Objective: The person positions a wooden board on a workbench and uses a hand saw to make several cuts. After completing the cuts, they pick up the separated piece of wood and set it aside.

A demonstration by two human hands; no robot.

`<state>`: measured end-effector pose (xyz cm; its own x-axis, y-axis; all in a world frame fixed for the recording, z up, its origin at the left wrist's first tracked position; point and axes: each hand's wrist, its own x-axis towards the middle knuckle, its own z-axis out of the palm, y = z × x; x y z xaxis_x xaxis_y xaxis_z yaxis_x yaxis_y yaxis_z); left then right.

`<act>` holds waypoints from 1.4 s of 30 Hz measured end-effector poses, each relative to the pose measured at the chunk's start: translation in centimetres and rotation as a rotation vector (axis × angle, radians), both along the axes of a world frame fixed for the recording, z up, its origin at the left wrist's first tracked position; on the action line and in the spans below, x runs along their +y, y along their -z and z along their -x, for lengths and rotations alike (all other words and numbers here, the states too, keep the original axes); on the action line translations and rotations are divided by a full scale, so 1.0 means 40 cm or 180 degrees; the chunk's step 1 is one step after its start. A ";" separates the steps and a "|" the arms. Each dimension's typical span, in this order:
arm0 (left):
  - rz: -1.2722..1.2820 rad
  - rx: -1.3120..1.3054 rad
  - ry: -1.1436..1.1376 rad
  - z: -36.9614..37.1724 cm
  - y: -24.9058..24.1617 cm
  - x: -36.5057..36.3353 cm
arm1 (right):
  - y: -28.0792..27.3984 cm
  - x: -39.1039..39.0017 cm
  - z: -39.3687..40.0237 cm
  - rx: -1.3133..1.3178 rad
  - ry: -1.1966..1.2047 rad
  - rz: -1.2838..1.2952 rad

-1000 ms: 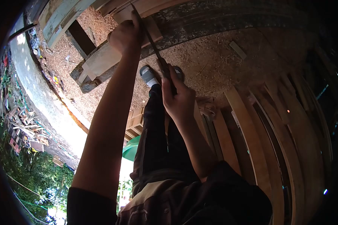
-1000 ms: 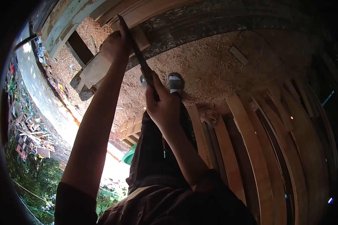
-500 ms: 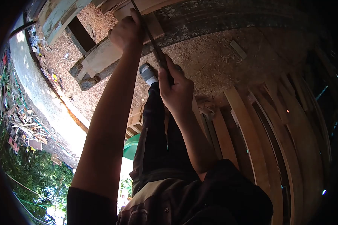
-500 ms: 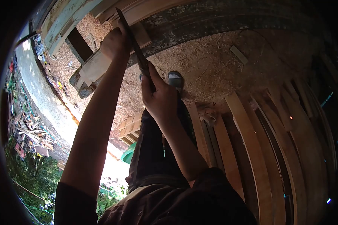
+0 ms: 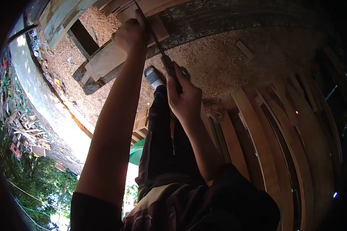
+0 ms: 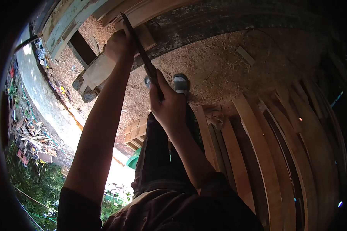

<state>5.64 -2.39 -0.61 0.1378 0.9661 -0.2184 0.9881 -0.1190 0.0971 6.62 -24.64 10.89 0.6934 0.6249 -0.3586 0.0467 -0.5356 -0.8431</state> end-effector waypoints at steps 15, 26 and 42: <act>0.0053 0.0020 0.0019 0.007 0.001 -0.005 | -0.002 -0.001 0.013 -0.0099 -0.0017 0.0079; 0.0040 0.0049 0.0003 0.007 0.011 -0.003 | 0.004 -0.003 -0.003 0.0052 0.0004 -0.0006; 0.0103 -0.0029 -0.0099 0.023 0.035 0.009 | 0.044 -0.029 0.007 -0.0122 -0.0062 -0.0078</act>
<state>4.73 -2.01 -2.00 0.1100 0.9624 -0.2484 0.9904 -0.0850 0.1094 6.36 -25.79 9.14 0.6940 0.6466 -0.3165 0.0894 -0.5136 -0.8533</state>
